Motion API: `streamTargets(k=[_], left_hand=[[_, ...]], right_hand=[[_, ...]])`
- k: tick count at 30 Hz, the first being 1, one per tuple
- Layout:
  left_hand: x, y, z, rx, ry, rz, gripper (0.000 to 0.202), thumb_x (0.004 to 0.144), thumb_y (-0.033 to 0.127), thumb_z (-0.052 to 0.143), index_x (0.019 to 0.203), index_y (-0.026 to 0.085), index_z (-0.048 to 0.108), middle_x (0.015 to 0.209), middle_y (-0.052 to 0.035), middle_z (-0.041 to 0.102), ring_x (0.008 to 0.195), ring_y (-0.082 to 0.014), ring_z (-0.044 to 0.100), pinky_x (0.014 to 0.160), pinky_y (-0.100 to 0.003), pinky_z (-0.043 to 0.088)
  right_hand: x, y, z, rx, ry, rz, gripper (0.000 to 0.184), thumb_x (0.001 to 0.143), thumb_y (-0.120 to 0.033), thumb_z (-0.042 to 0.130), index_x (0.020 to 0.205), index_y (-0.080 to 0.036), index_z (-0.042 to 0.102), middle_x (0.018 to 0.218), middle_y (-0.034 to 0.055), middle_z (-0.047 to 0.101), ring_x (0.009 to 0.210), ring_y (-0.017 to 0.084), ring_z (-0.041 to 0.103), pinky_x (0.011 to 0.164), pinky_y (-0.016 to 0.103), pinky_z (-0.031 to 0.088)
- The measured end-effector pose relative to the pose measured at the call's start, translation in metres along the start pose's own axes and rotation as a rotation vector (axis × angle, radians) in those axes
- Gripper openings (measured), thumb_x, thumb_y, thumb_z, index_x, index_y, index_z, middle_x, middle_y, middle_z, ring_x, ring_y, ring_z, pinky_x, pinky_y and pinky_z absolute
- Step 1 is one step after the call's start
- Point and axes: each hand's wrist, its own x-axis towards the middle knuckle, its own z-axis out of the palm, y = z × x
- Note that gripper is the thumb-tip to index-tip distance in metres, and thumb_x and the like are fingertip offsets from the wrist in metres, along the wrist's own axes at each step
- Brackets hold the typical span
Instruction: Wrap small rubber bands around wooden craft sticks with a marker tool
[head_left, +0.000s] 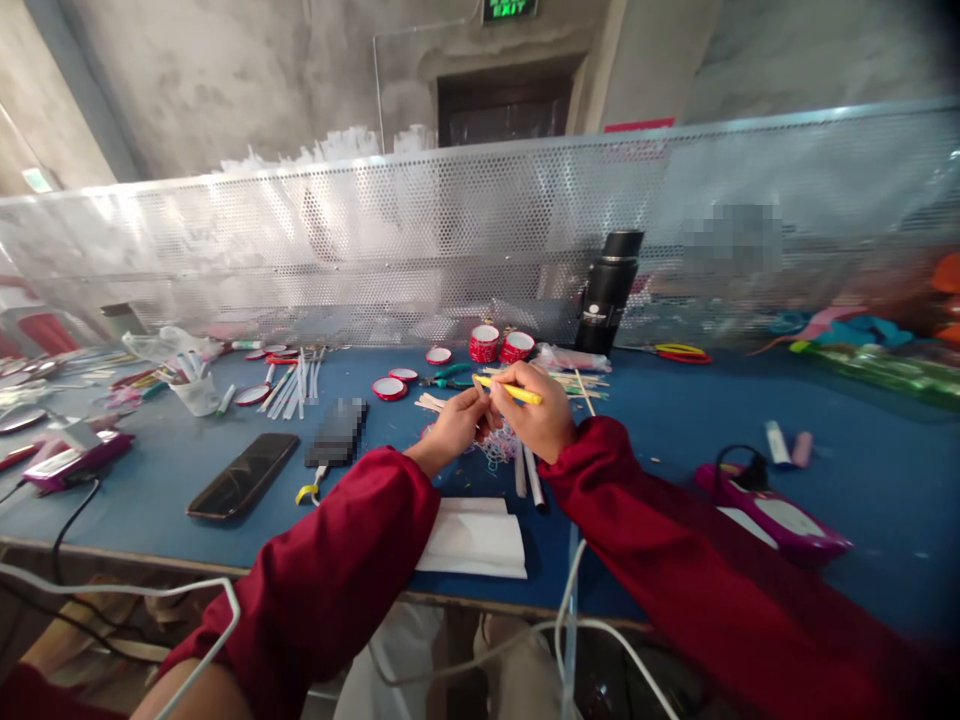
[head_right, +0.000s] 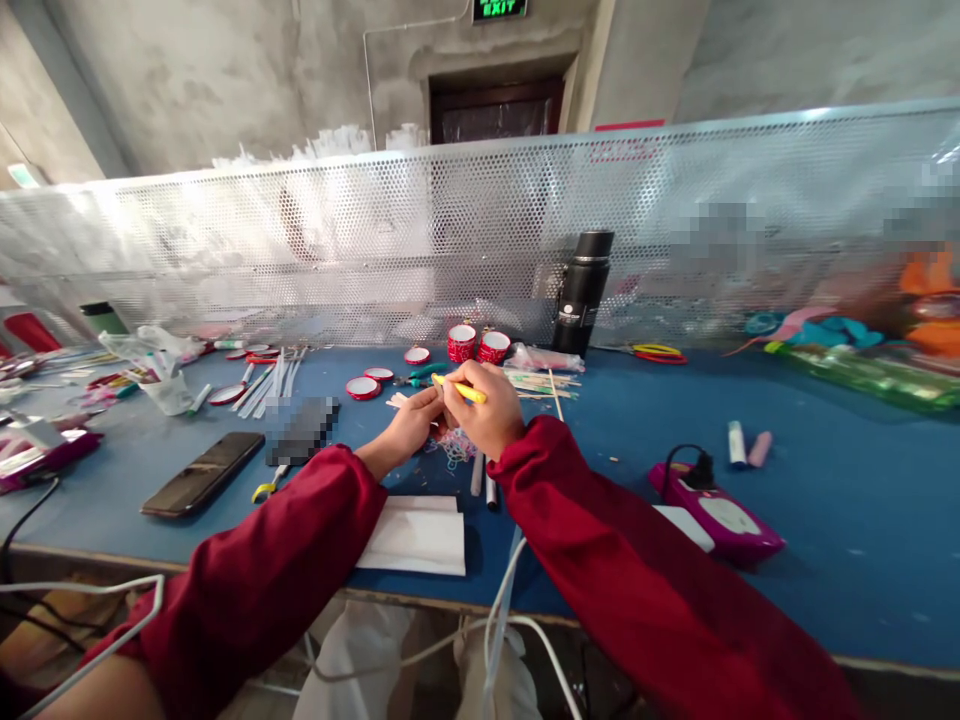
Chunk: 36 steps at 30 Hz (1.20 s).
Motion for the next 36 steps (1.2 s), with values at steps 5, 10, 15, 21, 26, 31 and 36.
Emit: streamTargets(k=[5, 10, 15, 21, 26, 31, 36], left_hand=[[0.0011, -0.0002, 0.0002, -0.011, -0.004, 0.004, 0.039, 0.093, 0.049, 0.06, 0.07, 0.017, 0.053, 0.056, 0.0015, 0.056, 0.045, -0.0084, 0.045, 0.047, -0.022, 0.035], [0.0005, 0.0011, -0.0002, -0.02, -0.007, 0.008, 0.038, 0.094, 0.048, 0.057, 0.072, 0.017, 0.054, 0.061, 0.0, 0.059, 0.047, -0.0085, 0.046, 0.048, -0.022, 0.036], [-0.0001, 0.0025, 0.0004, -0.012, -0.019, 0.01, 0.035, 0.094, 0.043, 0.057, 0.071, 0.017, 0.053, 0.056, 0.0018, 0.055, 0.045, -0.0085, 0.045, 0.048, -0.022, 0.036], [0.0012, 0.0023, 0.001, -0.009, -0.019, 0.017, 0.033, 0.096, 0.039, 0.054, 0.07, 0.017, 0.053, 0.057, 0.0012, 0.057, 0.045, -0.0085, 0.044, 0.048, -0.023, 0.035], [0.0017, 0.0015, 0.0006, 0.003, -0.016, 0.011, 0.032, 0.097, 0.033, 0.049, 0.07, 0.017, 0.053, 0.057, 0.0007, 0.057, 0.045, -0.0089, 0.044, 0.047, -0.023, 0.036], [0.0008, 0.0024, 0.0004, 0.022, -0.026, 0.003, 0.033, 0.098, 0.03, 0.045, 0.07, 0.016, 0.055, 0.057, 0.0002, 0.056, 0.046, -0.0091, 0.044, 0.047, -0.023, 0.036], [-0.0013, 0.005, 0.0001, 0.023, -0.031, -0.002, 0.031, 0.099, 0.027, 0.045, 0.071, 0.016, 0.054, 0.06, -0.0001, 0.057, 0.047, -0.0085, 0.045, 0.048, -0.022, 0.036]], right_hand=[[0.0005, 0.0001, -0.0016, -0.015, -0.002, -0.003, 0.012, 0.09, -0.027, 0.06, 0.079, -0.025, 0.058, 0.076, 0.002, 0.069, 0.072, 0.02, 0.062, 0.066, 0.033, 0.046], [0.0008, -0.0003, -0.0019, -0.026, 0.029, -0.01, 0.012, 0.091, -0.028, 0.06, 0.079, -0.025, 0.057, 0.076, 0.0019, 0.069, 0.07, 0.019, 0.061, 0.065, 0.033, 0.046], [0.0004, -0.001, -0.0002, -0.061, 0.009, -0.035, 0.011, 0.09, -0.028, 0.061, 0.079, -0.026, 0.058, 0.076, 0.0018, 0.07, 0.073, 0.02, 0.062, 0.067, 0.033, 0.045], [-0.0001, -0.0014, -0.0013, -0.054, 0.045, -0.002, 0.013, 0.09, -0.028, 0.061, 0.078, -0.025, 0.057, 0.073, 0.0006, 0.067, 0.066, 0.018, 0.058, 0.062, 0.032, 0.041], [0.0004, -0.0031, -0.0023, -0.052, 0.043, -0.008, 0.014, 0.091, -0.03, 0.059, 0.078, -0.025, 0.056, 0.071, 0.0007, 0.066, 0.066, 0.019, 0.058, 0.062, 0.033, 0.042], [0.0005, -0.0034, -0.0036, -0.047, 0.048, 0.018, 0.014, 0.092, -0.031, 0.059, 0.08, -0.025, 0.057, 0.073, 0.0017, 0.067, 0.067, 0.019, 0.059, 0.063, 0.034, 0.043], [0.0, -0.005, -0.0032, -0.041, 0.047, 0.028, 0.013, 0.092, -0.031, 0.059, 0.08, -0.026, 0.058, 0.07, 0.0006, 0.066, 0.066, 0.019, 0.059, 0.062, 0.033, 0.042]])
